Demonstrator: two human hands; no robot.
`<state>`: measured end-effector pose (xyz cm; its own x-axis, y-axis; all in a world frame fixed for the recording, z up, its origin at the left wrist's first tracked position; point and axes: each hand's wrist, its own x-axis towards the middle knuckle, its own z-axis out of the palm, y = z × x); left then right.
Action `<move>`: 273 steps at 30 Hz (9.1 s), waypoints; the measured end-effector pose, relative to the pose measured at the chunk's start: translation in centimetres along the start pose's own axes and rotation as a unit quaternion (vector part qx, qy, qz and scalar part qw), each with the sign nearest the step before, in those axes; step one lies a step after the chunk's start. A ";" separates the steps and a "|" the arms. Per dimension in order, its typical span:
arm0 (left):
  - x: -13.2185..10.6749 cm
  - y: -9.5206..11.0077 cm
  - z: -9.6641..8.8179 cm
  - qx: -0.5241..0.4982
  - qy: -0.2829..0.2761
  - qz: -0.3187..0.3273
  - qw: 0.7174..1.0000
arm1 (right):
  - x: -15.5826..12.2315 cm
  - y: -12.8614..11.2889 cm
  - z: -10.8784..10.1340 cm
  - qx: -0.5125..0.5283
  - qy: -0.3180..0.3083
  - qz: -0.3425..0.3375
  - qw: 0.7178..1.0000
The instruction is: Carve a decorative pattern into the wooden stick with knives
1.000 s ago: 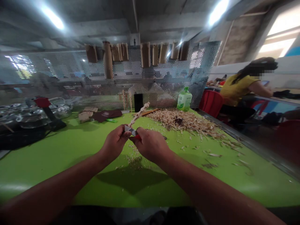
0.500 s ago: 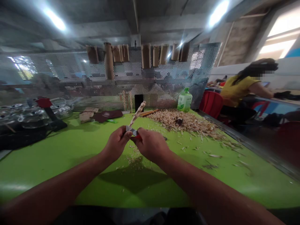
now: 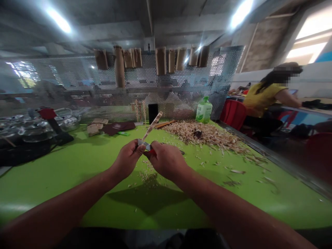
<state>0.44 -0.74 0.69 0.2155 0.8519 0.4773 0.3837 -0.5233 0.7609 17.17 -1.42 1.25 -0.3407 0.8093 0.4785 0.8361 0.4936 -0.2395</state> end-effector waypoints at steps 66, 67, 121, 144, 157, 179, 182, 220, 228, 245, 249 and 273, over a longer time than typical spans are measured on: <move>-0.1 -0.2 0.3 0.054 0.050 -0.065 0.995 | -0.2 -0.3 -0.2 -0.062 0.043 0.015 0.997; -0.1 -0.3 0.3 0.044 0.049 -0.066 0.996 | -0.2 -0.3 -0.1 -0.054 0.046 0.016 0.997; 0.1 0.8 -0.2 -0.334 -0.081 -0.166 0.924 | 1.3 1.9 0.3 0.059 0.071 0.041 0.995; 0.5 -0.4 -0.1 -0.311 -0.080 -0.115 0.940 | 1.6 2.7 0.0 0.187 0.061 0.009 0.980; 0.4 0.0 0.2 -0.323 -0.066 -0.101 0.939 | 1.0 1.4 -0.4 0.066 0.039 -0.011 0.997; 0.1 0.2 0.0 -0.364 -0.093 -0.118 0.919 | 0.5 0.7 0.1 -0.022 0.081 -0.026 0.996; 0.1 0.2 0.0 -0.318 -0.083 -0.092 0.940 | 0.4 0.6 0.1 -0.023 0.085 -0.035 0.995; 0.7 -0.8 0.1 -0.375 0.001 -0.097 0.922 | 1.1 1.7 0.2 0.164 0.063 0.018 0.984; 0.6 -0.3 0.0 -0.369 0.010 -0.094 0.925 | 1.1 1.9 0.6 0.192 0.072 0.022 0.979; 0.3 0.1 0.2 -0.302 -0.028 -0.093 0.948 | 0.8 1.0 0.3 0.160 0.016 0.003 0.987; 0.3 0.0 0.3 -0.293 -0.026 -0.092 0.951 | 0.7 1.0 0.4 0.156 -0.003 -0.003 0.988; 0.1 0.2 -0.2 -0.066 0.015 0.026 0.997 | 0.6 0.7 0.3 0.124 0.004 -0.009 0.992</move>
<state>0.34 -0.72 0.97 0.2046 0.8237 0.5288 0.2509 -0.5663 0.7851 17.43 -0.45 1.13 -0.3509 0.7970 0.4915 0.6981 0.5725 -0.4300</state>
